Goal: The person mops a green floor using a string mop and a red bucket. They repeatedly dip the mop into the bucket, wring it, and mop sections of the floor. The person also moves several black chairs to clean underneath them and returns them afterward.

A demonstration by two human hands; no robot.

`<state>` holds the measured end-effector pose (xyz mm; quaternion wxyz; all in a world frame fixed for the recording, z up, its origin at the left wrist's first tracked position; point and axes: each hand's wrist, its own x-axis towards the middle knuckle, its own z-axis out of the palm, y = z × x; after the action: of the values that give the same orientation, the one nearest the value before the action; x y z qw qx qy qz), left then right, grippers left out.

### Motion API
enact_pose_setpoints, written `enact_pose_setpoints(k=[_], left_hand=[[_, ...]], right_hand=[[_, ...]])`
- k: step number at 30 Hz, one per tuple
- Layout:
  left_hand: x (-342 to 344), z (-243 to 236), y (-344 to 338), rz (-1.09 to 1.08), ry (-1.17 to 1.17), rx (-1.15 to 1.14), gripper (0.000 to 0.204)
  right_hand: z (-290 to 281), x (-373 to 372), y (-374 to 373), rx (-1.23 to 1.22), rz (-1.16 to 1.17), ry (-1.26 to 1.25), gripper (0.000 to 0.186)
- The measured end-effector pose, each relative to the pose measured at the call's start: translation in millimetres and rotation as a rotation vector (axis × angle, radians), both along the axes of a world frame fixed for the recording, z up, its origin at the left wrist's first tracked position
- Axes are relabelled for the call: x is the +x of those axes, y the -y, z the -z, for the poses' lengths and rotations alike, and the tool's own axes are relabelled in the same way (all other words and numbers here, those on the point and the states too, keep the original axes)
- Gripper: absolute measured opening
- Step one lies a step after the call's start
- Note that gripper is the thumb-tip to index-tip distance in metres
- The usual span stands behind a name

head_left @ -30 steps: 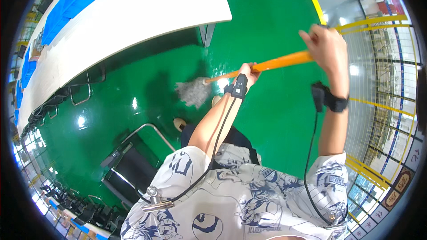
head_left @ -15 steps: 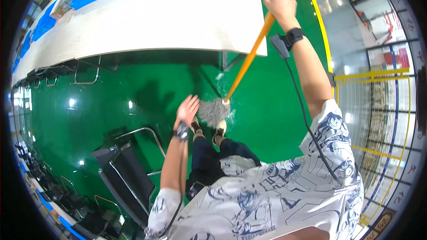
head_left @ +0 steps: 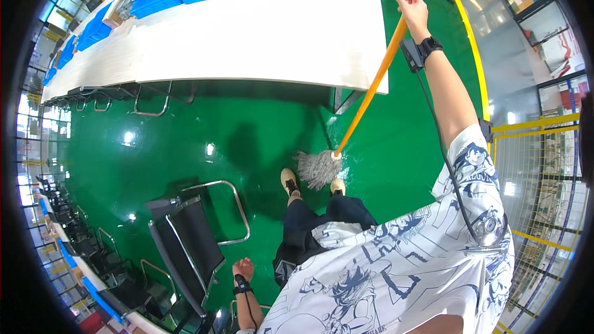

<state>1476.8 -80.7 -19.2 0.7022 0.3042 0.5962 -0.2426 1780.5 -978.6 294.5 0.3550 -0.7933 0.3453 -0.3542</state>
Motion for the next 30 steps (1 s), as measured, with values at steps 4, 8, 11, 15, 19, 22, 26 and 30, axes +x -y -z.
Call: enact_pose_setpoints(k=[4,8,11,15,19,22,26,30], left_hand=[[-40.9,1.7,34.8,-0.073,0.030,0.016,0.020],[-60.0,-7.9,76.1,-0.017,0.078,0.022,0.021],[-66.7,-16.7,92.0,-0.021,0.058,0.081,0.021],[-76.8,-21.6,84.4,-0.036,0.088,0.077,0.020],[-90.8,-23.4,61.2,-0.084,0.165,-0.036,0.023],[-98.0,-31.1,50.1,-0.103,0.140,0.187,0.027],[-103.6,-40.8,46.1,-0.079,0.133,0.258,0.034],[-107.0,-41.6,46.4,-0.059,0.152,0.172,0.027]], right_hand=[[17.4,-17.0,1.7,-0.081,-0.050,0.113,0.081],[30.6,-36.9,15.9,0.097,-0.085,0.300,0.099],[45.4,-50.0,27.1,0.232,-0.069,0.396,0.107],[75.3,-51.5,25.2,0.433,-0.256,0.168,0.076],[94.7,-35.0,4.8,0.495,-0.391,0.123,0.040],[90.4,-22.1,-11.4,0.466,-0.362,0.009,0.038],[77.9,-18.1,-26.6,0.340,-0.398,-0.054,0.045],[71.3,-21.9,-29.5,0.221,-0.344,-0.056,0.072]])
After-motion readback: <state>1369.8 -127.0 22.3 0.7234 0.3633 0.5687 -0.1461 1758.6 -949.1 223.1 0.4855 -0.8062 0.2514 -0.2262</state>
